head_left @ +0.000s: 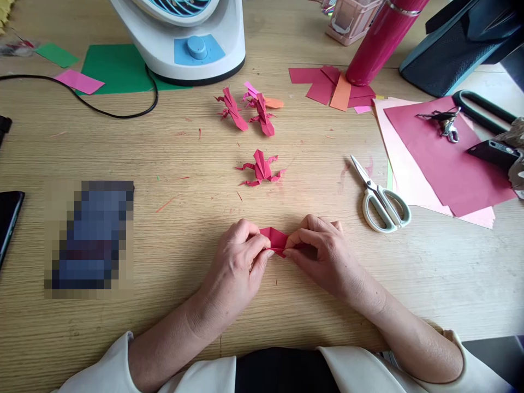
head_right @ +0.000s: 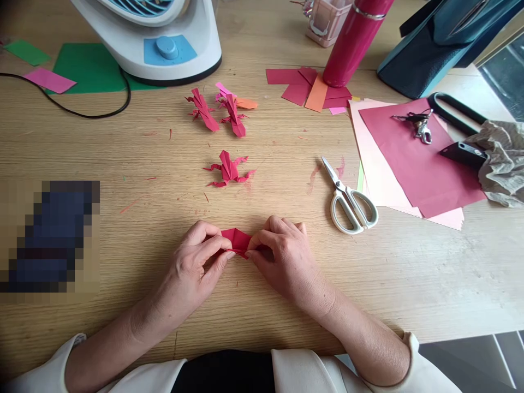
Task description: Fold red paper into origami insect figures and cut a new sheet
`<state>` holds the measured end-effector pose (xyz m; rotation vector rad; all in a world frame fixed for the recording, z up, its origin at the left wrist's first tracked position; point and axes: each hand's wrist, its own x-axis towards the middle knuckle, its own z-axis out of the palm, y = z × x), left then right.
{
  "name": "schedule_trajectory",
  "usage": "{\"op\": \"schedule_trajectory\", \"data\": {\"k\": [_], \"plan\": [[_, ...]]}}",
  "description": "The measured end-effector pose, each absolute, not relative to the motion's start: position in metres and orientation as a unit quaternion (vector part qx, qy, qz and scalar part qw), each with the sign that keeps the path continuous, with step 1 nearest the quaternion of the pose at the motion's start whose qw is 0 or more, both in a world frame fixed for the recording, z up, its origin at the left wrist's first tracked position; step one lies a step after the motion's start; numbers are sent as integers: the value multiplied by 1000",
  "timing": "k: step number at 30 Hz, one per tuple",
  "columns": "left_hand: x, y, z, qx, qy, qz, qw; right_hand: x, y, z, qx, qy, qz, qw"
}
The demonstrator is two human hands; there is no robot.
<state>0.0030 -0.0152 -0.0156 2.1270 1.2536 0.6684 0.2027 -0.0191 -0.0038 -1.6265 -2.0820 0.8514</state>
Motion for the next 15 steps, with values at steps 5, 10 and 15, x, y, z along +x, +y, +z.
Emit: {"op": "schedule_trajectory", "data": {"k": [5, 10, 15], "plan": [[4, -13, -12, 792, 471, 249, 296, 206, -18, -3, -568, -737, 314, 188], [8, -11, -11, 786, 488, 242, 291, 209, -16, -1, -563, -747, 311, 168], [11, -9, -14, 791, 496, 231, 272, 210, -17, -4, -567, -759, 280, 155]]}}
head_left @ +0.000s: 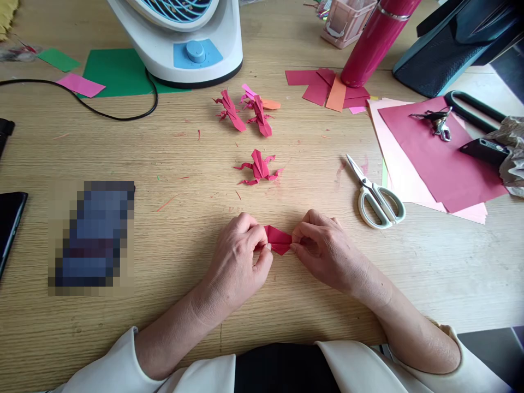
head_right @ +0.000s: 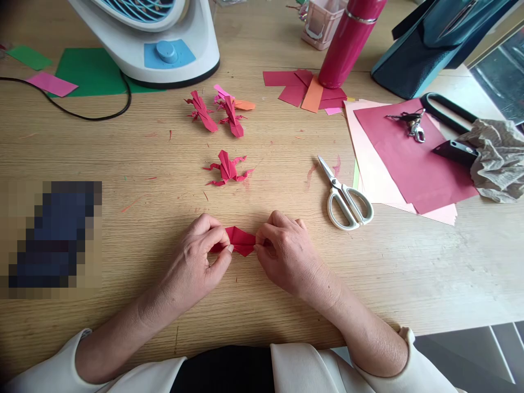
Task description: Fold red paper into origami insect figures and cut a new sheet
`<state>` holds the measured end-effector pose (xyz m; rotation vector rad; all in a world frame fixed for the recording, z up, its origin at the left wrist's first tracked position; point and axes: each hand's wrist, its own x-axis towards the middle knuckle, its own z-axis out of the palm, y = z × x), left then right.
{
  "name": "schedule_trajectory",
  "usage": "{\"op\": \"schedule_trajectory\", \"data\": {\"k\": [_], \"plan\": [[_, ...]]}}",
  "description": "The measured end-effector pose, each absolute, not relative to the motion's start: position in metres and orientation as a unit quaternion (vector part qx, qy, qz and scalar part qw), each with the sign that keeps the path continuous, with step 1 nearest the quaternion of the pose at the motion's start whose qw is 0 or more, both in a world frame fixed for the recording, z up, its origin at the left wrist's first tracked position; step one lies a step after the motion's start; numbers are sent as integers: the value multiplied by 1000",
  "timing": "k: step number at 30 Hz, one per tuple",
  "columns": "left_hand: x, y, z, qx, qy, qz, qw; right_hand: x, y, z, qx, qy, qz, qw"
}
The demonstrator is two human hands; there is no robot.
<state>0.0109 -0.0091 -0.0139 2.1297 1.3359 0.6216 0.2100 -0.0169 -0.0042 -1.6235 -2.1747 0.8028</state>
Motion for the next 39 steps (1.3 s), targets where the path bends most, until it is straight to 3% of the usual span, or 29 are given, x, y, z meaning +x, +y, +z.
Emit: {"op": "schedule_trajectory", "data": {"k": [20, 25, 30, 39], "plan": [[15, -10, -21, 816, 492, 225, 202, 234, -20, 10, -616, -749, 209, 128], [14, -10, -22, 822, 490, 216, 192, 232, -36, 5, -502, -819, 158, 231], [15, -10, -21, 818, 496, 217, 195, 239, -41, -10, -347, -924, 46, 156], [11, -10, -21, 804, 488, 247, 234, 239, -38, -14, -331, -930, 37, 155]]}}
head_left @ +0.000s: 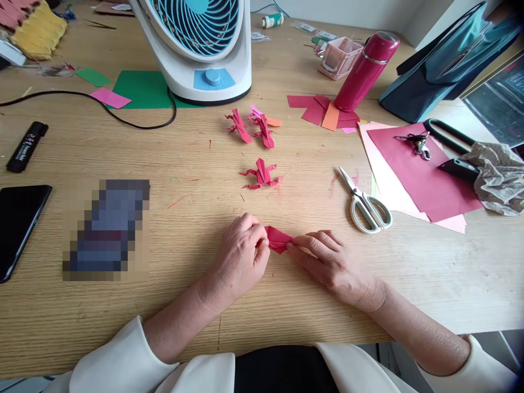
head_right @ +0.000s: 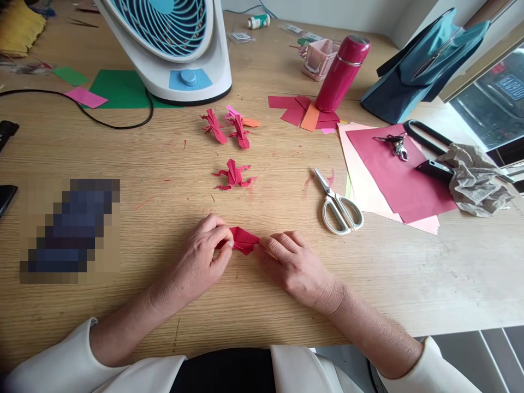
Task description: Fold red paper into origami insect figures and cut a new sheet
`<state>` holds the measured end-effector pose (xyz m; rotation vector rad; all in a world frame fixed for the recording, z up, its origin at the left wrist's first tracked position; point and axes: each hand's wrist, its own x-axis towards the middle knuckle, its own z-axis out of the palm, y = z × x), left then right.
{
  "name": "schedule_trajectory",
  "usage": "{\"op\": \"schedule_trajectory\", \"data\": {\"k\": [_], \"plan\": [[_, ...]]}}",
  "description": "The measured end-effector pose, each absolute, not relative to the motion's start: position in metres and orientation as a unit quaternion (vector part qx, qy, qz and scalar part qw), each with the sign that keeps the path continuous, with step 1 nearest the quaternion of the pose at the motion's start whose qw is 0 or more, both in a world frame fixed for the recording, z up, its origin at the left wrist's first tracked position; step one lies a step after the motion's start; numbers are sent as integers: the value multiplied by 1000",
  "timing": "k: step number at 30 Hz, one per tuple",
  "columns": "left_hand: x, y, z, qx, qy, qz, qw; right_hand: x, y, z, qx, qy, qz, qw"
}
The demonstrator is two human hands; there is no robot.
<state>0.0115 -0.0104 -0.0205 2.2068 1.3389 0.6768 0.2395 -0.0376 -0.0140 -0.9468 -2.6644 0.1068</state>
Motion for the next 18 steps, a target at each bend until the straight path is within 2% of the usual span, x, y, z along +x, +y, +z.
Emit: {"op": "schedule_trajectory", "data": {"k": [8, 12, 18], "plan": [[13, -11, -24, 799, 503, 244, 224, 224, -39, 0, -327, -937, 60, 102], [14, -10, -23, 802, 506, 231, 216, 221, -37, 0, -301, -944, 51, 123], [15, -10, -21, 805, 514, 207, 212, 221, -34, -5, -316, -933, 103, 137]]}}
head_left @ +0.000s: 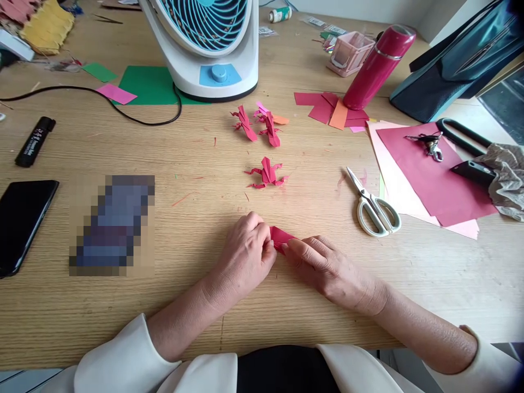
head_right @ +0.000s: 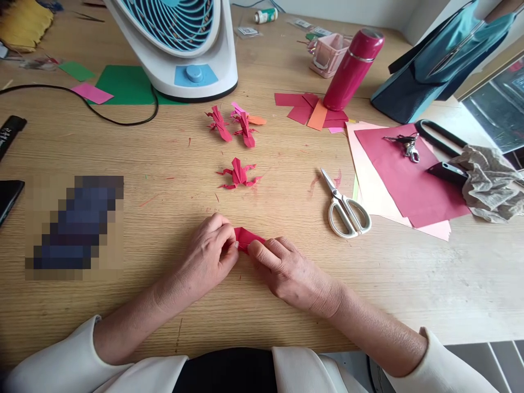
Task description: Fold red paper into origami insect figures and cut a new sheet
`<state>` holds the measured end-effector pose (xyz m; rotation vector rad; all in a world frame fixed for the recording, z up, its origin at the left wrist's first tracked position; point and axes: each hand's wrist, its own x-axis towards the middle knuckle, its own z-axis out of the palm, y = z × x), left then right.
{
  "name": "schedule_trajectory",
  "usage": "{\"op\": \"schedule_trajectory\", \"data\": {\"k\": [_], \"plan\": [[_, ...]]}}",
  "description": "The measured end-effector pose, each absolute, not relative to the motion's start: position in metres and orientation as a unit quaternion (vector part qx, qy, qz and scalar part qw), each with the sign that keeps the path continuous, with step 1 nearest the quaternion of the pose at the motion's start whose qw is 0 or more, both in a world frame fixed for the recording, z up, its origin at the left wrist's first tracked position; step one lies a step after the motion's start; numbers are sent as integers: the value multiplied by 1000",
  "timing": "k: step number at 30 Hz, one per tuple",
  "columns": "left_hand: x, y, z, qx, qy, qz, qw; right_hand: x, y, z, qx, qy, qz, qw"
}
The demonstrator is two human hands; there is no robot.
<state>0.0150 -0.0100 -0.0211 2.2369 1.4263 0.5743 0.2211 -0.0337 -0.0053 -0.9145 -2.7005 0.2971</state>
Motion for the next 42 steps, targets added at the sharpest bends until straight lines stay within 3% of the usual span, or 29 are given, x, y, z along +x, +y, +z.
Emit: {"op": "schedule_trajectory", "data": {"k": [11, 24, 42], "plan": [[11, -11, -22, 808, 501, 222, 217, 221, -25, -3, -260, -961, 14, 97], [5, -13, -23, 800, 481, 245, 261, 217, -28, -12, -260, -956, -8, 135], [-1, -13, -26, 826, 488, 231, 164, 214, -29, -6, -261, -959, -30, 107]]}}
